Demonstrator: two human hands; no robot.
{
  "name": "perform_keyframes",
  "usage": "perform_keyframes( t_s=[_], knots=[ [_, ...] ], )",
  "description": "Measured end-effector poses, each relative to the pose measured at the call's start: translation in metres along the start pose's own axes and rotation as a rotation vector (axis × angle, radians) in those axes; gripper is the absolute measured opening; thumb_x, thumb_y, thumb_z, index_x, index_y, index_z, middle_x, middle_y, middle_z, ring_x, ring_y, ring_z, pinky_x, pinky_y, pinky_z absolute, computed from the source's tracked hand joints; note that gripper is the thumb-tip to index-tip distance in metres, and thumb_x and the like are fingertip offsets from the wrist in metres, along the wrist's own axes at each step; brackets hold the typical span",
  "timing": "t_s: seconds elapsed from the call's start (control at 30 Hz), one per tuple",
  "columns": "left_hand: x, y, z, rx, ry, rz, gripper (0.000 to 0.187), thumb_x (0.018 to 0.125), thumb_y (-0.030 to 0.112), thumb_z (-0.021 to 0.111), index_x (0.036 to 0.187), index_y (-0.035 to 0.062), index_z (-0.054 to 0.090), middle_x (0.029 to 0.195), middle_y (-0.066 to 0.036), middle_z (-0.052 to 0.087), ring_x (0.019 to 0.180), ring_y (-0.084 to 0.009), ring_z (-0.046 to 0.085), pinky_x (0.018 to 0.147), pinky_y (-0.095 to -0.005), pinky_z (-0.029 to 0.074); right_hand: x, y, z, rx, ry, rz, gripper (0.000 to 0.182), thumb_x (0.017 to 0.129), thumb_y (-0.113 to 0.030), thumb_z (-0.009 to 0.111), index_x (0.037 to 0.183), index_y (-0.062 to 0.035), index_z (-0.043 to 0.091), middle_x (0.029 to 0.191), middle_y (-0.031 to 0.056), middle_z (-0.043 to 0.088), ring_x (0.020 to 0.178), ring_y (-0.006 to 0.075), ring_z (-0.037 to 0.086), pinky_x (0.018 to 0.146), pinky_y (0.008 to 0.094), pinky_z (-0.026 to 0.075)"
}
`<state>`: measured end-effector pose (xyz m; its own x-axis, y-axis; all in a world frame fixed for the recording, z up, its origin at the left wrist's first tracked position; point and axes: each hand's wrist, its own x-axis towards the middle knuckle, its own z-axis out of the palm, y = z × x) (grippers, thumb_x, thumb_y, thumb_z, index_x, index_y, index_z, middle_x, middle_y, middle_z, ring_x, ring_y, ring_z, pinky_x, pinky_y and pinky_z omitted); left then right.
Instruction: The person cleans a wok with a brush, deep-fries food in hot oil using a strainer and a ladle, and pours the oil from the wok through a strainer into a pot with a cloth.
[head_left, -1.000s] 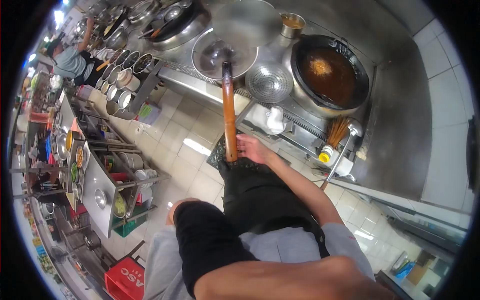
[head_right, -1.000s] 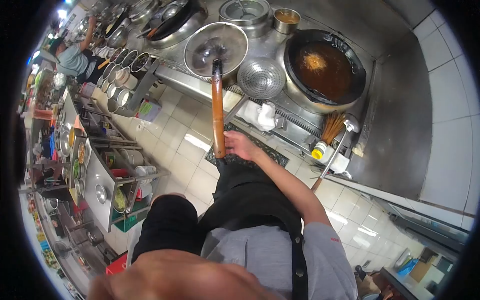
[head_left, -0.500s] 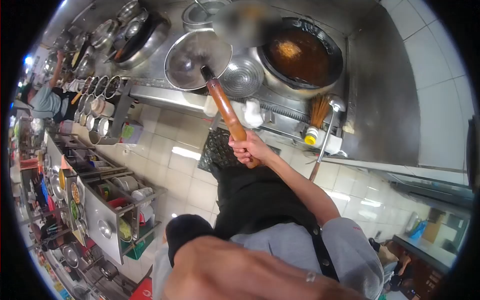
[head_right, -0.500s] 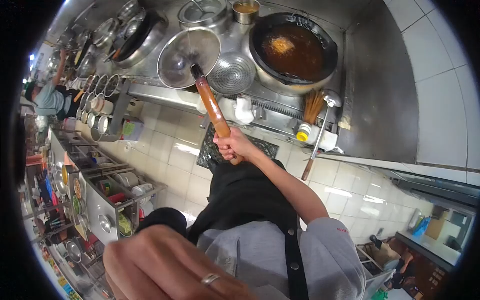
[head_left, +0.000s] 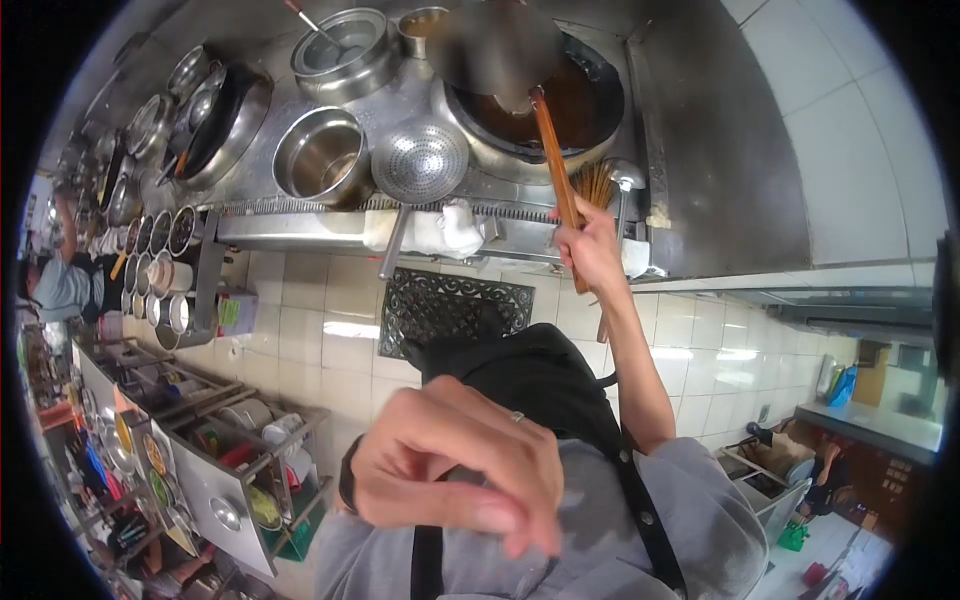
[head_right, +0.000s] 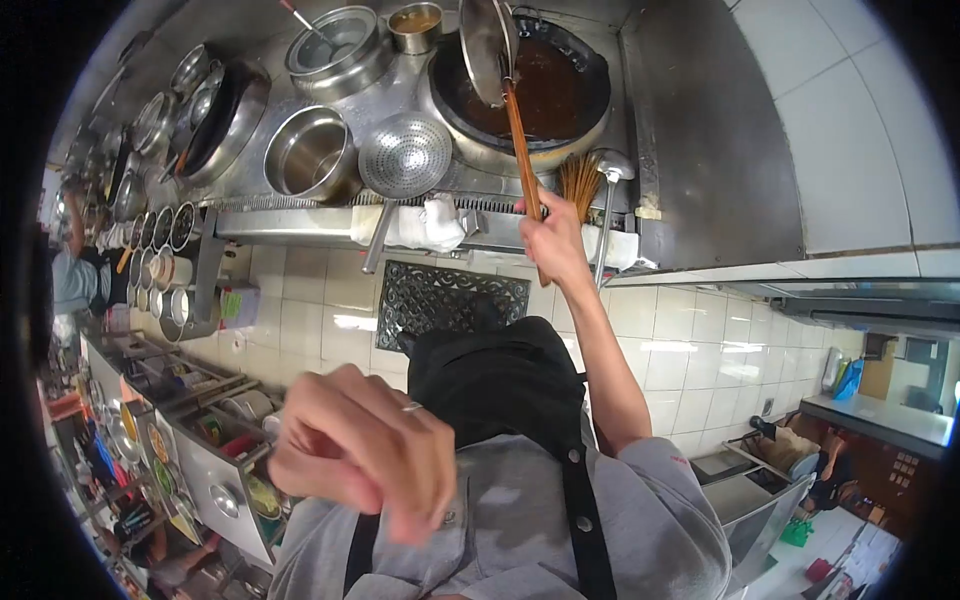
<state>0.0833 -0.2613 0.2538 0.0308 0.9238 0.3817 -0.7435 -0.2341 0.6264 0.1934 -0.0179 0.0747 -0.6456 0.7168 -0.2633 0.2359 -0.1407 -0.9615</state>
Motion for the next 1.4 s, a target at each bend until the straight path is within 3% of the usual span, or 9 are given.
perform_keyframes(
  t_s=[0.27, 0.43, 0.57, 0.7, 0.8, 0.97, 1.17, 1.27, 1.4],
  knots=[
    [-0.016, 0.005, 0.005, 0.409, 0.071, -0.209, 0.023, 0.099, 0.006, 0.062, 0.105, -0.0133, 0.074, 0.082, -0.022, 0.072, 0.074, -0.0289, 0.07, 0.069, -0.0378, 0.055, 0.062, 0.025, 0.009, 0.206, 0.103, 0.106, 0.024, 0.077, 0.004, 0.054, 0.099, 0.0047, 0.062, 0.06, 0.0018, 0.051, 0.045, 0.0095, 0.044, 0.041, 0.0274, 0.034],
    [-0.043, 0.006, -0.001, 0.435, 0.233, -0.197, 0.028, 0.102, 0.012, 0.06, 0.106, -0.0129, 0.072, 0.082, -0.023, 0.071, 0.075, -0.0296, 0.07, 0.072, -0.0388, 0.056, 0.046, 0.012, 0.006, 0.067, 0.19, 0.068, 0.018, 0.079, 0.001, 0.056, 0.096, 0.0026, 0.062, 0.061, 0.0009, 0.051, 0.045, 0.0079, 0.044, 0.041, 0.0264, 0.034],
    [-0.066, -0.004, -0.01, 0.384, 0.34, -0.153, 0.025, 0.099, 0.005, 0.059, 0.109, -0.0138, 0.072, 0.085, -0.023, 0.071, 0.079, -0.0265, 0.07, 0.076, -0.0343, 0.054, 0.026, 0.004, -0.012, 0.144, 0.217, 0.05, 0.018, 0.079, 0.004, 0.058, 0.095, 0.0023, 0.063, 0.064, -0.0001, 0.052, 0.046, 0.0073, 0.045, 0.04, 0.0258, 0.033],
    [-0.072, -0.007, -0.006, 0.397, 0.525, -0.18, 0.027, 0.099, 0.006, 0.058, 0.112, -0.0138, 0.071, 0.087, -0.022, 0.071, 0.081, -0.0252, 0.07, 0.078, -0.0344, 0.054, 0.024, 0.013, -0.041, 0.103, 0.268, 0.008, 0.02, 0.09, 0.002, 0.059, 0.109, 0.0005, 0.066, 0.062, -0.0032, 0.05, 0.046, 0.0056, 0.042, 0.04, 0.0259, 0.031],
    [-0.073, -0.01, -0.013, 0.505, 0.542, -0.163, 0.026, 0.099, 0.004, 0.057, 0.112, -0.0137, 0.071, 0.088, -0.022, 0.071, 0.081, -0.0246, 0.07, 0.079, -0.0337, 0.054, 0.027, -0.006, -0.051, 0.119, 0.296, -0.043, 0.02, 0.078, 0.005, 0.055, 0.096, 0.0013, 0.064, 0.06, -0.0012, 0.05, 0.045, 0.0066, 0.043, 0.04, 0.0249, 0.032],
    [-0.059, -0.009, -0.011, 0.601, 0.508, -0.227, 0.027, 0.1, 0.005, 0.057, 0.115, -0.0122, 0.071, 0.091, -0.019, 0.072, 0.086, -0.0222, 0.071, 0.083, -0.0318, 0.054, 0.037, -0.027, -0.05, 0.135, 0.303, -0.035, 0.016, 0.077, 0.001, 0.056, 0.092, 0.0019, 0.063, 0.06, 0.0009, 0.052, 0.045, 0.007, 0.044, 0.042, 0.0256, 0.031],
    [-0.043, -0.014, -0.008, 0.608, 0.441, -0.365, 0.028, 0.103, 0.005, 0.055, 0.123, -0.0101, 0.068, 0.099, -0.016, 0.07, 0.094, -0.0204, 0.07, 0.089, -0.0306, 0.053, 0.089, -0.002, -0.055, 0.012, 0.258, -0.092, 0.041, 0.079, 0.002, 0.057, 0.118, 0.0001, 0.071, 0.06, 0.0006, 0.052, 0.045, 0.0079, 0.045, 0.043, 0.0268, 0.035],
    [-0.042, -0.02, -0.009, 0.606, 0.453, -0.392, 0.028, 0.104, 0.006, 0.055, 0.124, -0.0092, 0.068, 0.101, -0.016, 0.07, 0.095, -0.0201, 0.069, 0.09, -0.03, 0.053, 0.109, 0.003, -0.062, -0.317, 0.308, -0.02, 0.045, 0.076, -0.008, 0.06, 0.119, -0.004, 0.074, 0.072, 0.0162, 0.07, 0.062, 0.0255, 0.069, 0.061, 0.0385, 0.054],
    [-0.049, -0.02, -0.011, 0.599, 0.515, -0.413, 0.028, 0.104, 0.007, 0.056, 0.125, -0.0081, 0.068, 0.102, -0.015, 0.07, 0.096, -0.0192, 0.069, 0.09, -0.0295, 0.053, 0.116, -0.003, -0.062, -0.542, 0.344, -0.136, 0.051, 0.074, -0.011, 0.059, 0.123, -0.0074, 0.072, 0.098, 0.0292, 0.072, 0.1, 0.0433, 0.07, 0.09, 0.0434, 0.054]
  ],
)
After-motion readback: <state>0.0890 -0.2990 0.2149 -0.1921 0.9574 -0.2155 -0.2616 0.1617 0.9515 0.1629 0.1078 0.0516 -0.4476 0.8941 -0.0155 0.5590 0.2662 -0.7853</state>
